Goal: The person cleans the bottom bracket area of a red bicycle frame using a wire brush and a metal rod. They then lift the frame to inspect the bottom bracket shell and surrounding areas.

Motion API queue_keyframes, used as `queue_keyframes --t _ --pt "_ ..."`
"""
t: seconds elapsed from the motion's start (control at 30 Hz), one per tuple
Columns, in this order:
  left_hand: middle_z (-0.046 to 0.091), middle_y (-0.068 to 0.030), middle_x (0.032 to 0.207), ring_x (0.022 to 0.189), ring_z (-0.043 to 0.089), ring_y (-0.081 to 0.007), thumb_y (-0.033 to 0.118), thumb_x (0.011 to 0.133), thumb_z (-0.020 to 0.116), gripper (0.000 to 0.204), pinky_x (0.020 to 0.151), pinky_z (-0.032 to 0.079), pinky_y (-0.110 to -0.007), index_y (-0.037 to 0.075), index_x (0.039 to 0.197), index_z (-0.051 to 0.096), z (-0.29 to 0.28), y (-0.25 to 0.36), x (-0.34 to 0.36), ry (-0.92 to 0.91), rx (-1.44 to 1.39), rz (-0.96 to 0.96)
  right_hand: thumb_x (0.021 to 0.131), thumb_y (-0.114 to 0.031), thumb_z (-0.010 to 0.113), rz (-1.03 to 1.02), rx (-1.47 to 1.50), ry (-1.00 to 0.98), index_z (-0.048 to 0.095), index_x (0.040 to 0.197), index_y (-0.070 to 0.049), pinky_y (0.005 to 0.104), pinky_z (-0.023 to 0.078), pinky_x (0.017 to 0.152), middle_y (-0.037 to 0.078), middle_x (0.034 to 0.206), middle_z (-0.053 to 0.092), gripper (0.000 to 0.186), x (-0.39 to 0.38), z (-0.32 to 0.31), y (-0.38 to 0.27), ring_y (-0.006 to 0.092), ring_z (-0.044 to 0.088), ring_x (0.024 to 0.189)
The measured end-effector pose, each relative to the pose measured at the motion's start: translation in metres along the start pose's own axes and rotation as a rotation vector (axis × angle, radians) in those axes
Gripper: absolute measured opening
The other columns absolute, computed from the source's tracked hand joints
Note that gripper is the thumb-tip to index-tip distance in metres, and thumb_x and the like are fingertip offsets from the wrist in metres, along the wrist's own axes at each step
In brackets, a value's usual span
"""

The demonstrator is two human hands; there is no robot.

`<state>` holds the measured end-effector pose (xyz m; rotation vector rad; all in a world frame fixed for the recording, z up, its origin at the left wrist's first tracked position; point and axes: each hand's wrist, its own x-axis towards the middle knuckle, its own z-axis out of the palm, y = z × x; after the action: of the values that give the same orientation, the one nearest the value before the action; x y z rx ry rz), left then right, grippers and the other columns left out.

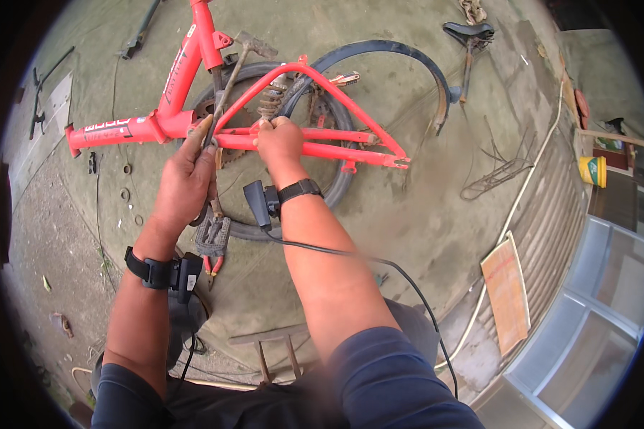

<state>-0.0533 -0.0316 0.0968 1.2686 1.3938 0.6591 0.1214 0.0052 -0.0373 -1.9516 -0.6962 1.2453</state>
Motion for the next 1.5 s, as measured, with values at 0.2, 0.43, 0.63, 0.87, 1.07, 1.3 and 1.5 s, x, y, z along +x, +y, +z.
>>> queue_keyframes --t 0.2,0.43,0.63,0.87,1.07,1.3,1.5 --pt "0.057 -0.0029 0.073 0.056 0.054 -0.0096 0.011 0.105 0.056 0.049 0.056 0.05 -0.031 0.008 0.153 0.05 0.001 -0.003 0.003 -0.152 0.295 0.185 0.1 -0.021 0.066 -0.025 -0.007 0.007 0.066 0.09 0.0 0.0348 0.053 0.059 0.011 0.07 0.071 0.023 0.002 0.002 0.004 0.0181 0.069 0.06" --pt "0.055 -0.0011 0.071 0.057 0.054 -0.009 0.011 0.105 0.057 0.051 0.054 0.05 -0.031 0.011 0.155 0.05 0.006 -0.004 0.003 0.029 -0.051 -0.006 0.102 -0.018 0.066 -0.001 -0.003 -0.01 0.064 0.092 0.001 0.0298 0.053 0.052 0.009 0.073 0.069 0.021 0.0 0.0 -0.001 0.0134 0.066 0.058" --pt "0.057 -0.0021 0.076 0.058 0.055 -0.0081 0.009 0.106 0.056 0.049 0.055 0.05 -0.03 0.009 0.154 0.049 0.002 -0.005 0.006 0.027 0.05 0.048 0.102 -0.018 0.066 -0.03 0.024 0.006 0.064 0.092 0.001 0.0301 0.053 0.051 0.009 0.073 0.069 0.022 0.0 0.001 0.0 0.0133 0.066 0.058" --pt "0.06 -0.0067 0.075 0.06 0.058 -0.0102 0.011 0.107 0.054 0.051 0.058 0.051 -0.031 0.012 0.157 0.046 0.01 -0.014 0.008 -0.011 0.424 0.423 0.102 -0.017 0.066 0.024 0.083 0.017 0.064 0.092 0.002 0.0296 0.053 0.052 0.008 0.074 0.068 0.021 -0.004 -0.001 -0.002 0.013 0.066 0.06" --pt "0.059 -0.0124 0.074 0.066 0.064 -0.015 0.009 0.106 0.055 0.05 0.064 0.055 -0.035 0.012 0.155 0.049 0.006 -0.019 0.007 0.155 -0.003 0.128 0.102 -0.016 0.065 0.01 0.03 0.01 0.064 0.091 0.0 0.0289 0.053 0.053 0.008 0.074 0.068 0.02 -0.004 -0.001 -0.006 0.0131 0.067 0.061" --pt "0.056 0.0009 0.076 0.057 0.051 -0.0058 0.013 0.108 0.053 0.051 0.053 0.047 -0.026 0.012 0.158 0.044 0.009 -0.021 0.006 0.156 0.014 0.128 0.102 -0.017 0.065 -0.006 0.048 0.012 0.064 0.088 0.0 0.0289 0.053 0.053 0.008 0.072 0.069 0.022 -0.008 -0.001 -0.008 0.0129 0.065 0.057" --pt "0.072 -0.0276 0.096 0.083 0.072 -0.0419 0.006 0.101 0.058 0.052 0.076 0.055 -0.048 0.011 0.153 0.051 0.011 -0.02 0.002 -0.063 0.406 0.237 0.102 -0.018 0.066 -0.004 0.029 0.014 0.064 0.088 -0.001 0.0295 0.052 0.052 0.008 0.07 0.069 0.023 -0.007 0.001 -0.007 0.0125 0.065 0.057"
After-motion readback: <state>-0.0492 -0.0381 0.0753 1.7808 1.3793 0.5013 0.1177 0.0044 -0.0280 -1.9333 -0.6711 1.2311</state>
